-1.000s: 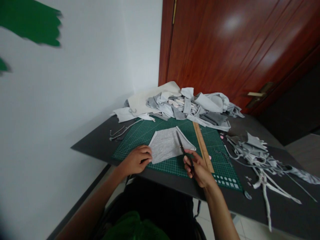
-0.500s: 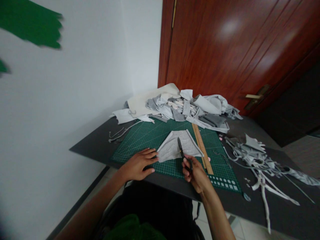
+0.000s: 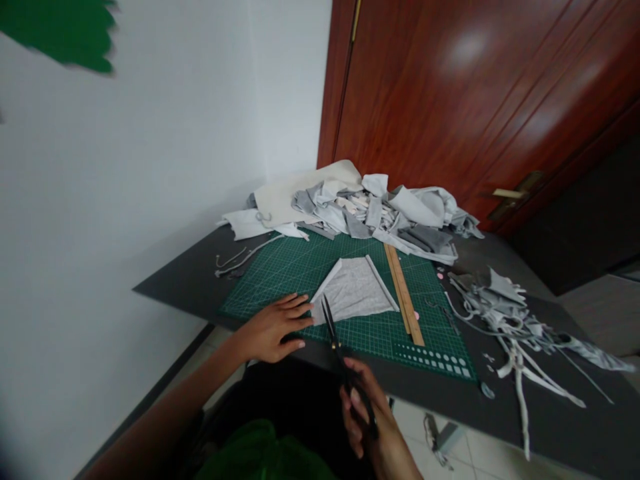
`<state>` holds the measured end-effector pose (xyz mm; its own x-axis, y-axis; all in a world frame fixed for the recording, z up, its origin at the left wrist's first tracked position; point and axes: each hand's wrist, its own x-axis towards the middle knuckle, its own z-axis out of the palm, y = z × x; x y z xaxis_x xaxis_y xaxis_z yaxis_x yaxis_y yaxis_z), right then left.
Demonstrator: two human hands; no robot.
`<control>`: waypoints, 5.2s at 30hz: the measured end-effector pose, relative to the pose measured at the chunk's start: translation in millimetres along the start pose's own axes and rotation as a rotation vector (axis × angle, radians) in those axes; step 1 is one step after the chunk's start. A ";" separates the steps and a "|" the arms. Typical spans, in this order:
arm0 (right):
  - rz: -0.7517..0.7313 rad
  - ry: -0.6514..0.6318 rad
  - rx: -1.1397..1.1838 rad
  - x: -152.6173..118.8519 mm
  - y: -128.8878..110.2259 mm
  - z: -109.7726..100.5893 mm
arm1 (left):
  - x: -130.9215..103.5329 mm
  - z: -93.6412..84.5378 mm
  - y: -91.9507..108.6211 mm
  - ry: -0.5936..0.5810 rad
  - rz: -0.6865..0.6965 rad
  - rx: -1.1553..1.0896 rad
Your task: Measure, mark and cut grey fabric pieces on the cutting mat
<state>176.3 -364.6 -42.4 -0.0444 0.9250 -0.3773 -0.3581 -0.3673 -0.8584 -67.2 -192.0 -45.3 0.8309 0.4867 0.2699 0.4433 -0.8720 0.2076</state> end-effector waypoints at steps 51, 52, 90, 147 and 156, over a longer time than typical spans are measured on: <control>0.069 0.062 -0.183 -30.2 25.9 13.4 | -1.3 -2.6 -5.6 -0.017 0.012 -0.092; 0.078 0.073 -0.186 -30.4 26.0 13.4 | -1.5 -2.4 -5.7 -0.017 0.011 -0.088; 0.062 0.093 -0.192 -12.2 8.9 26.2 | -1.8 -3.1 -2.7 0.000 -0.047 -0.051; 0.055 0.020 -0.126 12.9 3.2 34.4 | -2.9 -1.1 -6.6 0.017 -0.055 -0.101; 0.042 0.017 -0.201 12.3 0.4 32.3 | -2.5 -3.7 -4.8 0.000 -0.071 -0.116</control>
<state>145.5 -350.2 -36.2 -0.0387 0.9075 -0.4183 -0.1626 -0.4188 -0.8934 -72.7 -188.8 -43.5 0.7990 0.5467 0.2505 0.4590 -0.8235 0.3335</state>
